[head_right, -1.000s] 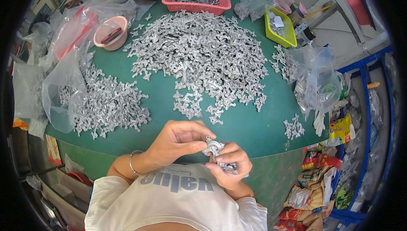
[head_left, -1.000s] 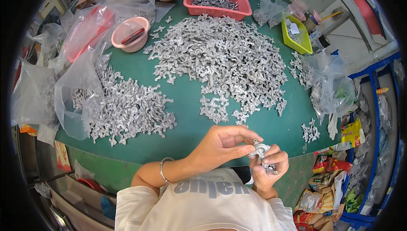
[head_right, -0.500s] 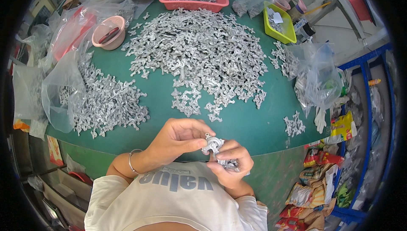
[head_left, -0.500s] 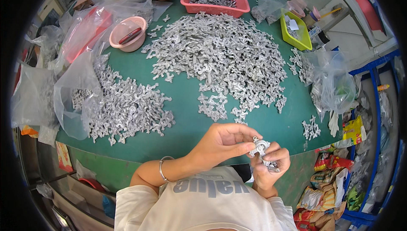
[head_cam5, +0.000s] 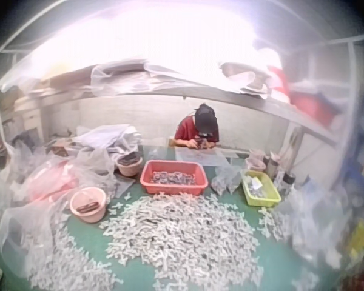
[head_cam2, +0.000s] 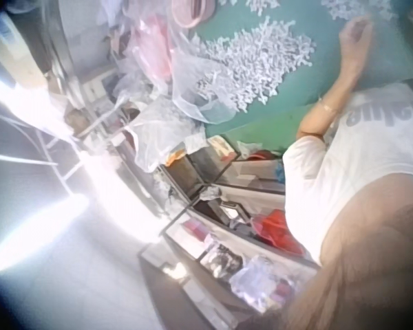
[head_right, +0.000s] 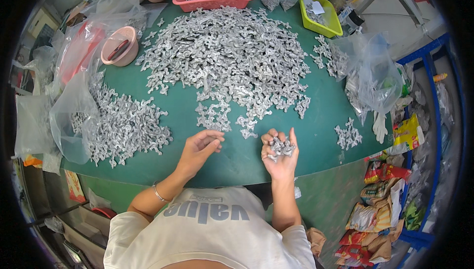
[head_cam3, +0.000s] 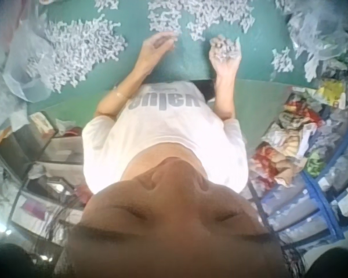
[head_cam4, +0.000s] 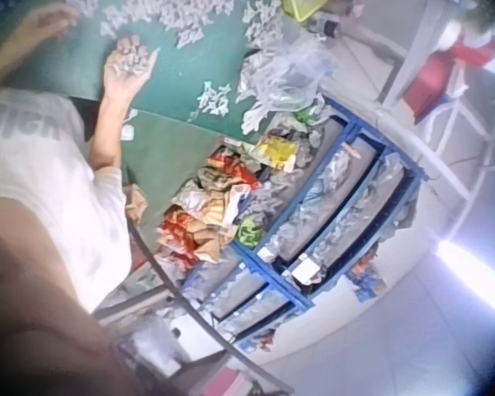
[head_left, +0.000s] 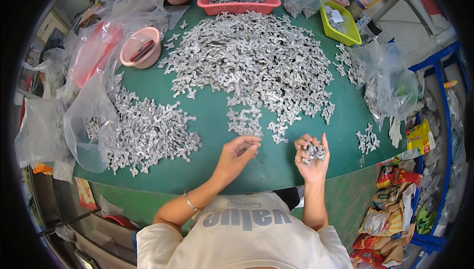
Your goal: The person sorts through a pile of silver hardware components by hand, picking up individual pieces to inspect them and grouping them together on a green work surface.
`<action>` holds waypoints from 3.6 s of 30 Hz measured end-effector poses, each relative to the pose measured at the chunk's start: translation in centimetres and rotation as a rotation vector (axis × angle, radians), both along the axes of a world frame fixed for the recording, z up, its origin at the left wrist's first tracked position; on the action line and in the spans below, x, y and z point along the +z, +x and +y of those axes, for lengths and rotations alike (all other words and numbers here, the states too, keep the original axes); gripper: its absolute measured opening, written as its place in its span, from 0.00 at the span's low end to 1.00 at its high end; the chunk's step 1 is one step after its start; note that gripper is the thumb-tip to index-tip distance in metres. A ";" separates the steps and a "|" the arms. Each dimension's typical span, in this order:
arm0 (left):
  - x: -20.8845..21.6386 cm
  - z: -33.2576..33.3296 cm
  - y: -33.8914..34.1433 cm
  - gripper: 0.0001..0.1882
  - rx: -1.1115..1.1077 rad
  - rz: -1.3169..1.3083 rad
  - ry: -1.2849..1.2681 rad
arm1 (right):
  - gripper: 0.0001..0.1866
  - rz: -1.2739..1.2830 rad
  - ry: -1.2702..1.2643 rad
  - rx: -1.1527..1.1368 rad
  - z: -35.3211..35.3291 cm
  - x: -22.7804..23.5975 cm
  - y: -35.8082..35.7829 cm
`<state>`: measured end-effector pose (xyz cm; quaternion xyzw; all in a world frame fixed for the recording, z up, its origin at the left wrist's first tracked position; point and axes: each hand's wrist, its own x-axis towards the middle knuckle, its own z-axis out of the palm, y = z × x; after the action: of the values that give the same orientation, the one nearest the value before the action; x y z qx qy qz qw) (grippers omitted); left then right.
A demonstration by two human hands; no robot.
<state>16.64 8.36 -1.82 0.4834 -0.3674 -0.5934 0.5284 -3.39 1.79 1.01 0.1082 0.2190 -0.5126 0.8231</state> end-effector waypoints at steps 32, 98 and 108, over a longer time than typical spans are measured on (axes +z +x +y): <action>-1.1 -2.5 -2.9 0.17 -0.160 -1.255 -0.467 | 0.14 0.705 -0.441 0.302 0.8 -3.3 -1.1; 7.3 -0.2 -2.0 0.10 -0.225 0.306 0.002 | 0.12 0.565 -0.627 0.139 4.2 4.8 2.3; 6.7 -0.1 -2.1 0.11 -0.231 0.367 0.017 | 0.12 0.554 -0.613 0.142 4.3 4.9 2.4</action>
<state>14.53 8.21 4.84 0.3263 -0.3128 -0.7312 0.5109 -0.96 6.10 5.90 -0.2993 0.2764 -0.5056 0.7605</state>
